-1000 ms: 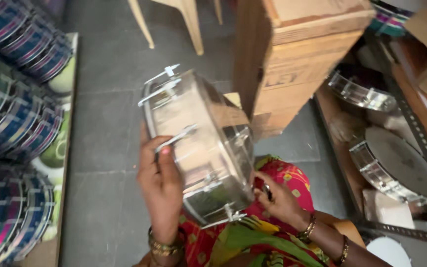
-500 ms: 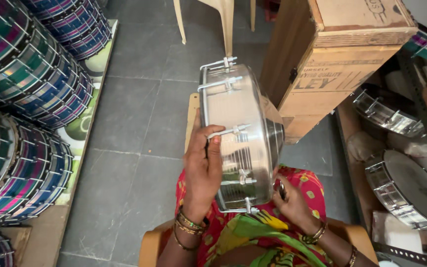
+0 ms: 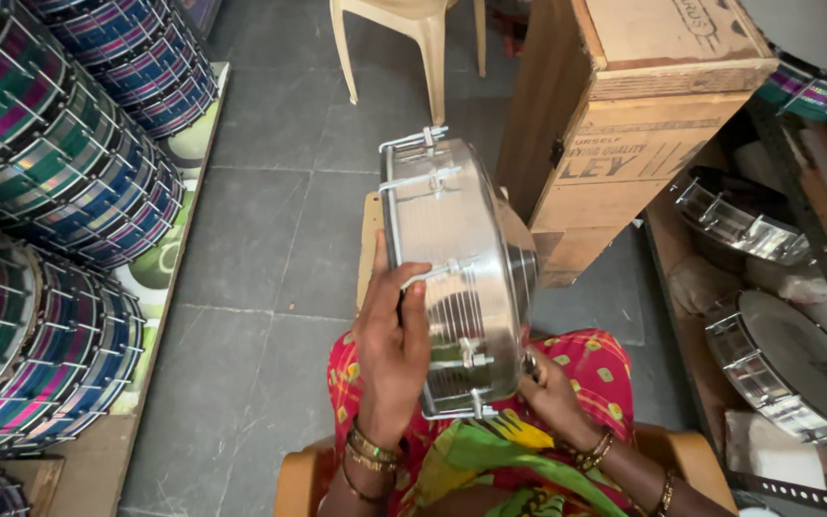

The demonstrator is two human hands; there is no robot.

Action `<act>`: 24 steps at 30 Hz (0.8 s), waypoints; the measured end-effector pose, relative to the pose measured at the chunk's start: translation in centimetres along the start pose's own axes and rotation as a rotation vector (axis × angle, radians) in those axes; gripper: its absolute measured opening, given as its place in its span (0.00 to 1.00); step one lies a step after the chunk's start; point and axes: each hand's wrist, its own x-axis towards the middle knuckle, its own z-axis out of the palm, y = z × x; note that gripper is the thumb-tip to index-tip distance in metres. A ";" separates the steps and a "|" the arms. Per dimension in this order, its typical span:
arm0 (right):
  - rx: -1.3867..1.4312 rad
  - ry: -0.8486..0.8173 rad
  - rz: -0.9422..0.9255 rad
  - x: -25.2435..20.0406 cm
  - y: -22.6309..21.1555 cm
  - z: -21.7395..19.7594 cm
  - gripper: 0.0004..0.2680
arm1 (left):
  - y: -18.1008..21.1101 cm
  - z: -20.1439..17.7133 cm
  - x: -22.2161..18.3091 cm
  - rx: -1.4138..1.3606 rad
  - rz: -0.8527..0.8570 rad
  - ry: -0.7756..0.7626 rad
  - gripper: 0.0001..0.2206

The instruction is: The person assembles and tunes a snare drum by placing the metal shell on a wooden block, attaching the top rim and hardware, and tightening multiple tension rods around the perimeter using a wrench.

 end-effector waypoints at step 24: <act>0.139 0.153 -0.715 -2.4 -19.6 -3.4 0.15 | -1.2 -2.4 -2.0 -0.125 -0.015 -0.129 0.12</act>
